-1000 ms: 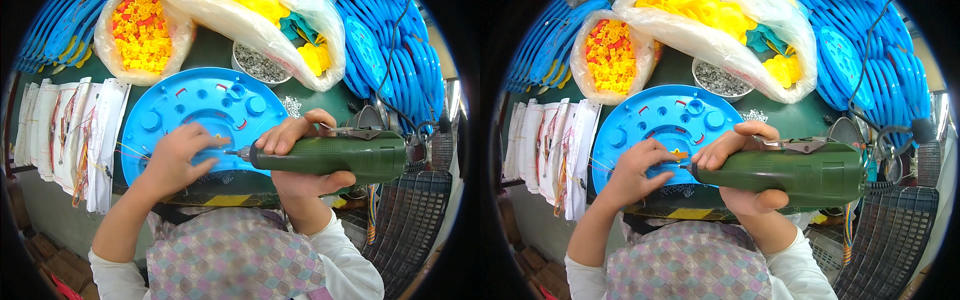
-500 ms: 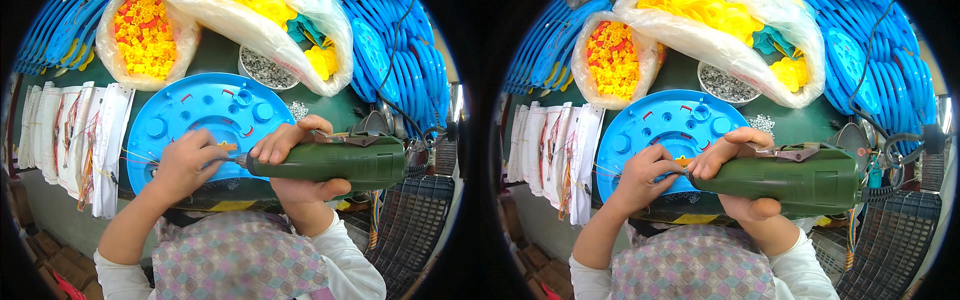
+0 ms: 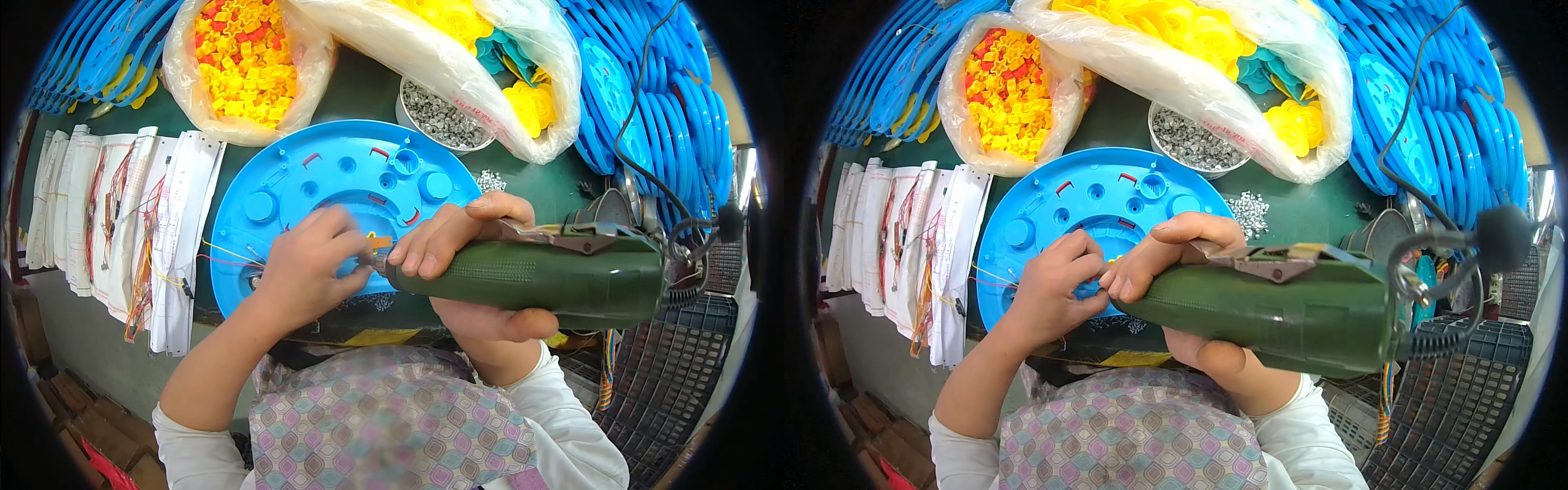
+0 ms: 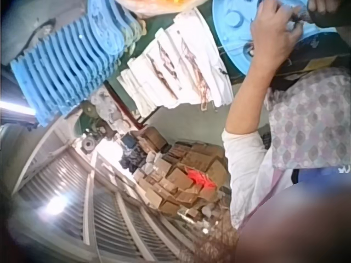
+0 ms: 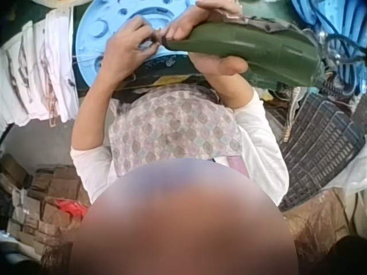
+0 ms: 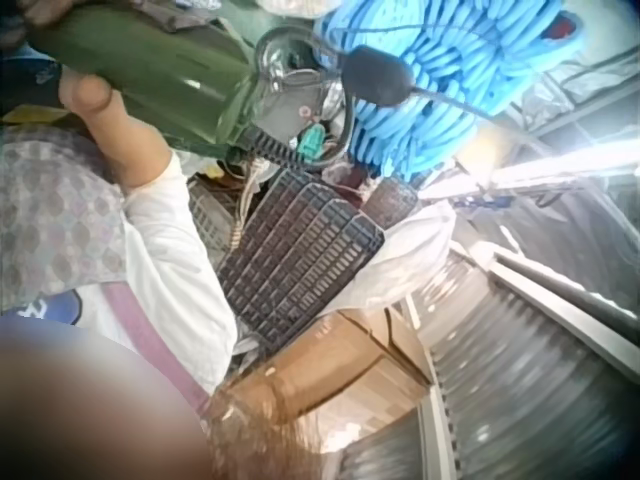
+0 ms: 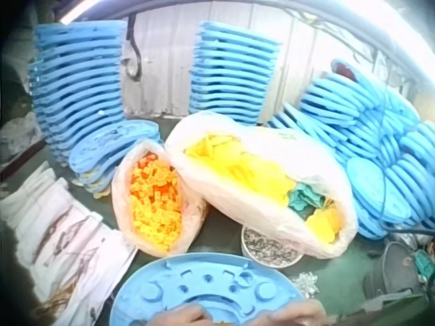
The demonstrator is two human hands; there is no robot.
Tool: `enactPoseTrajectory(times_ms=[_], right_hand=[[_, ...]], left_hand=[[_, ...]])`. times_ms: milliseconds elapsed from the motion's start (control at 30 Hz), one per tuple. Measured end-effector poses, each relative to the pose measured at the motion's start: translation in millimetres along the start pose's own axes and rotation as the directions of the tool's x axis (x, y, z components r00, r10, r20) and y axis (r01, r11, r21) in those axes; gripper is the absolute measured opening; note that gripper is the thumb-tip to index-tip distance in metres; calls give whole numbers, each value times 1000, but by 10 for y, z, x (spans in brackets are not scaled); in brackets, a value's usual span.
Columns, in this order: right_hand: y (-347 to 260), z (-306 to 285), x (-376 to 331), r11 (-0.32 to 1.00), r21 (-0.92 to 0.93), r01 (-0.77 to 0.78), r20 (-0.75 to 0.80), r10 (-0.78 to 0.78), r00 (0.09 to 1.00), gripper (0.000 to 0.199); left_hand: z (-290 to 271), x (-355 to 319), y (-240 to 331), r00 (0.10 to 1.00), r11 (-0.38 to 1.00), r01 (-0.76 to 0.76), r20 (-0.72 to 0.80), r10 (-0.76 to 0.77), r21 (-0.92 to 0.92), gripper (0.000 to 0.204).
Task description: The person uses a green hot glue gun to attach small plastic pieces to a blue plastic tray. They repeatedly pick up small plastic components, apply glue, and place them into designated spots on the tray.
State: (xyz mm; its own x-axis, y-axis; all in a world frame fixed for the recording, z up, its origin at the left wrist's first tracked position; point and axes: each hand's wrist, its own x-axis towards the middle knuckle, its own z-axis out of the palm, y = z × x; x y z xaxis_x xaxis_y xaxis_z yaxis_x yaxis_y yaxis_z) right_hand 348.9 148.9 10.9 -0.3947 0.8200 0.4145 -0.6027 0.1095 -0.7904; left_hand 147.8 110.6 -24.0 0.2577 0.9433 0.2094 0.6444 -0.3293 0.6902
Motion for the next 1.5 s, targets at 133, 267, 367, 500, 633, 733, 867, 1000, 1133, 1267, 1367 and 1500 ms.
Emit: enactPoseTrajectory(times_ms=[133, 267, 367, 500, 633, 733, 867, 1000, 1133, 1267, 1367, 1500], right_hand=[[-98, 27, 15, 985, -156, 75, -45, -83, 996, 109], [-96, -127, 13, 952, -303, 43, -68, -67, 995, 108], [11, -253, 23, 943, -314, 111, -10, -121, 993, 107], [44, -263, 53, 937, -324, 128, 11, -131, 991, 107], [-69, -82, 37, 930, -361, -76, -148, 24, 989, 105], [-88, -54, 38, 921, -352, -167, -181, 108, 978, 101], [-24, -143, 34, 923, -334, -192, -100, 168, 981, 100], [-182, 50, 122, 920, -277, -278, -140, 248, 959, 104], [-2, -1, 166, 983, -166, -79, 1, 80, 997, 106], [-112, 140, 182, 938, -232, -257, -137, 230, 963, 108], [-98, 138, 186, 936, -247, -250, -137, 221, 966, 109], [-95, 161, 191, 931, -268, -247, -158, 211, 965, 109]], left_hand=[[50, 16, -19, 1000, 1000, -8, -29, 8, 3, 15], [90, -7, -93, 998, 1000, -12, -58, 11, -14, 14], [111, 0, -83, 998, 999, -23, -59, 24, 24, 15], [96, 7, -63, 998, 997, -41, -37, 43, 58, 16], [108, 0, -67, 997, 997, -51, -50, 54, 59, 16], [116, 1, -71, 997, 997, -52, -53, 55, 58, 16], [150, -1, -96, 995, 997, -57, -84, 61, 50, 13], [160, -15, -110, 992, 998, -42, -121, 46, 36, 13], [138, -9, -90, 991, 999, -42, -127, 41, 0, 13], [104, -25, -73, 991, 999, -23, -129, 19, -25, 15], [87, -26, -50, 993, 1000, -8, -120, 7, -13, 17], [72, -27, -37, 993, 1000, 11, -117, -13, -18, 18]])
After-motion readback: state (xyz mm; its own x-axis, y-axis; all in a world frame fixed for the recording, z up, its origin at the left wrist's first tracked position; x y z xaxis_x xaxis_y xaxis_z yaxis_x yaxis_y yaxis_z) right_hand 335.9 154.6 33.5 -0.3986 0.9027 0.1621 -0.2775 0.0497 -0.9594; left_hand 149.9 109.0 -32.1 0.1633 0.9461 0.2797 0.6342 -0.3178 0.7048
